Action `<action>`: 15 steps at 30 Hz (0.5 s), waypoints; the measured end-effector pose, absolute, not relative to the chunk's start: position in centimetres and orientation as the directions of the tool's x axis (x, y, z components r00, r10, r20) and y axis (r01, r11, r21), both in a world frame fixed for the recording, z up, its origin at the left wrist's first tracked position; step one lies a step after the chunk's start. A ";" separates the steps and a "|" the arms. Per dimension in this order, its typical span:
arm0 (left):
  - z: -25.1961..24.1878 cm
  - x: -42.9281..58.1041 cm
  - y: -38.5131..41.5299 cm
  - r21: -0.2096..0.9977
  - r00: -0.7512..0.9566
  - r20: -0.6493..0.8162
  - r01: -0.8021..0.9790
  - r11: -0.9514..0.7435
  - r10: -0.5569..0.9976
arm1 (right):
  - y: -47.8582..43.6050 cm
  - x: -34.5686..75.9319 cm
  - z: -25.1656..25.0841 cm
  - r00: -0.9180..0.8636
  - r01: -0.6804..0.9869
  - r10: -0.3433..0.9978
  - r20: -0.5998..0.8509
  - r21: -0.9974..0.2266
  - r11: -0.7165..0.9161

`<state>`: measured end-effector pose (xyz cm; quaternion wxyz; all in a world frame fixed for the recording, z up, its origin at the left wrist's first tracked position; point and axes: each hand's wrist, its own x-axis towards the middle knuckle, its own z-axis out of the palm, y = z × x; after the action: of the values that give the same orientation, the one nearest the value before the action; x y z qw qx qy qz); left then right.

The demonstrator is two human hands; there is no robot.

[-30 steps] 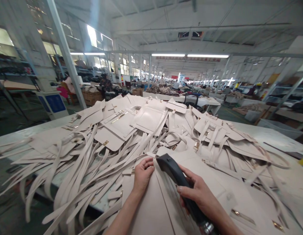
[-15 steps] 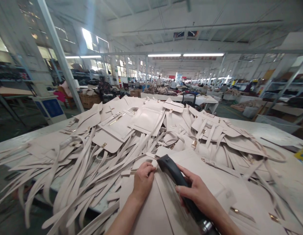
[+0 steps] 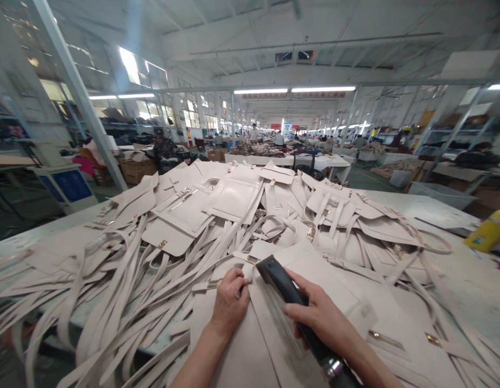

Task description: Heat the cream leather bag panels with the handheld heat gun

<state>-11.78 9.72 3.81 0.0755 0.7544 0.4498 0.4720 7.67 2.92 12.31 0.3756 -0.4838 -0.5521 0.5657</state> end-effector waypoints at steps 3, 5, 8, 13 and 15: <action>3.5 -11.6 9.8 0.511 0.166 0.656 0.621 -0.595 0.736 | 2.7 7.3 11.9 -0.311 0.135 0.938 -0.152 -0.984 -0.114; 3.3 -11.6 9.8 0.509 0.176 0.646 0.626 -0.591 0.743 | 3.0 6.8 11.5 -0.306 0.191 0.942 -0.138 -0.978 -0.081; 3.5 -11.7 9.7 0.513 0.184 0.636 0.625 -0.588 0.750 | 4.1 6.3 11.1 -0.248 0.230 0.963 -0.101 -0.972 -0.043; 4.7 -12.8 10.2 0.563 0.161 0.507 0.682 -0.466 0.847 | 4.9 8.4 11.1 -0.063 0.217 0.996 -0.060 -0.975 -0.044; 5.2 -13.2 10.8 0.594 0.107 0.380 0.733 -0.332 0.919 | 4.7 10.5 10.9 -0.007 0.207 0.997 -0.075 -0.976 -0.072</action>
<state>-13.17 10.77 5.24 0.1295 0.7328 0.5633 0.3590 10.47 4.67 10.91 0.4227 -0.5636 -0.5341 0.4674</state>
